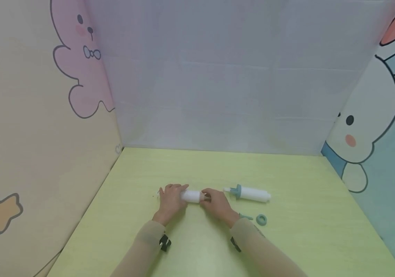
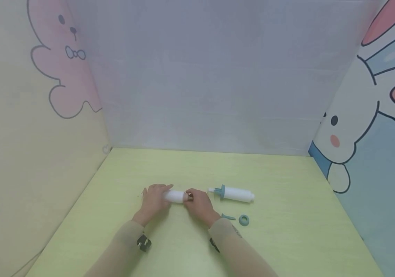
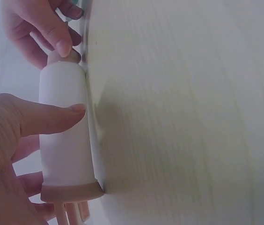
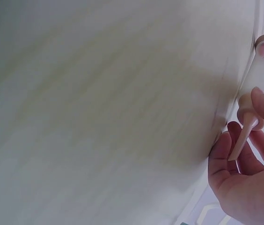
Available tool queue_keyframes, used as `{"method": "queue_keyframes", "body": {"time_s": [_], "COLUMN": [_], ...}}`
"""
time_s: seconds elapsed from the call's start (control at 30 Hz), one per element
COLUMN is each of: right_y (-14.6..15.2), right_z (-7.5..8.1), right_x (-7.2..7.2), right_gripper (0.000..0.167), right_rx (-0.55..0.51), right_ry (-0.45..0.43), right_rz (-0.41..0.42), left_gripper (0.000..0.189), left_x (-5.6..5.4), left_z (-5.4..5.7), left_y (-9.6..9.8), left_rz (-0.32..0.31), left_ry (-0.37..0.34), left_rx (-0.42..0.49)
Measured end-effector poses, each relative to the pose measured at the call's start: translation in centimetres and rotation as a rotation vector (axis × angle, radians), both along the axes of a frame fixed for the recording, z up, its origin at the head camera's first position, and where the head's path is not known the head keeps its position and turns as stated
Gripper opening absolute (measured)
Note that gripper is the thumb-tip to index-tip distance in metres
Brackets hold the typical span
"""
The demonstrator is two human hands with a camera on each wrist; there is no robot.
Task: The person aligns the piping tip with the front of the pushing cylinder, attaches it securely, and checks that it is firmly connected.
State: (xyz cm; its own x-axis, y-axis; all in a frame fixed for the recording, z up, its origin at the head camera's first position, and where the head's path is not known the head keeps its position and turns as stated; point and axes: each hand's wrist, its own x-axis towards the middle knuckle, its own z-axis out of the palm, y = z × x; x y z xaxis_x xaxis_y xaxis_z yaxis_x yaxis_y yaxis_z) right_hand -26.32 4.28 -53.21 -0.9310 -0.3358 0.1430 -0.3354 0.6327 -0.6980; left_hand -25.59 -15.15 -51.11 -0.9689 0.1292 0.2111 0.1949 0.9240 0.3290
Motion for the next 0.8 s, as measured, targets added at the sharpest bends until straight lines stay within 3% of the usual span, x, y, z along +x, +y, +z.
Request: {"method": "queue_keyframes", "body": {"time_s": [0.23, 0.4, 0.67, 0.8], "right_y": [0.0, 0.1, 0.3, 0.3], "right_z": [0.1, 0.2, 0.6, 1.3], "right_x": [0.0, 0.0, 0.3, 0.5], "right_gripper": [0.041, 0.043, 0.049, 0.055], "right_rx": [0.003, 0.009, 0.039, 0.076], "right_ry": [-0.031, -0.023, 0.014, 0.051], "right_rz": [-0.009, -0.012, -0.011, -0.042], "left_gripper": [0.066, 0.070, 0.073, 0.077], "left_x": [0.0, 0.0, 0.3, 0.2], "left_z": [-0.1, -0.7, 0.1, 0.2], "left_y": [-0.2, -0.3, 0.0, 0.0], "left_rz": [0.006, -0.014, -0.010, -0.010], "left_ry": [-0.019, 0.016, -0.016, 0.009], "left_rx": [-0.013, 0.004, 0.004, -0.035]}}
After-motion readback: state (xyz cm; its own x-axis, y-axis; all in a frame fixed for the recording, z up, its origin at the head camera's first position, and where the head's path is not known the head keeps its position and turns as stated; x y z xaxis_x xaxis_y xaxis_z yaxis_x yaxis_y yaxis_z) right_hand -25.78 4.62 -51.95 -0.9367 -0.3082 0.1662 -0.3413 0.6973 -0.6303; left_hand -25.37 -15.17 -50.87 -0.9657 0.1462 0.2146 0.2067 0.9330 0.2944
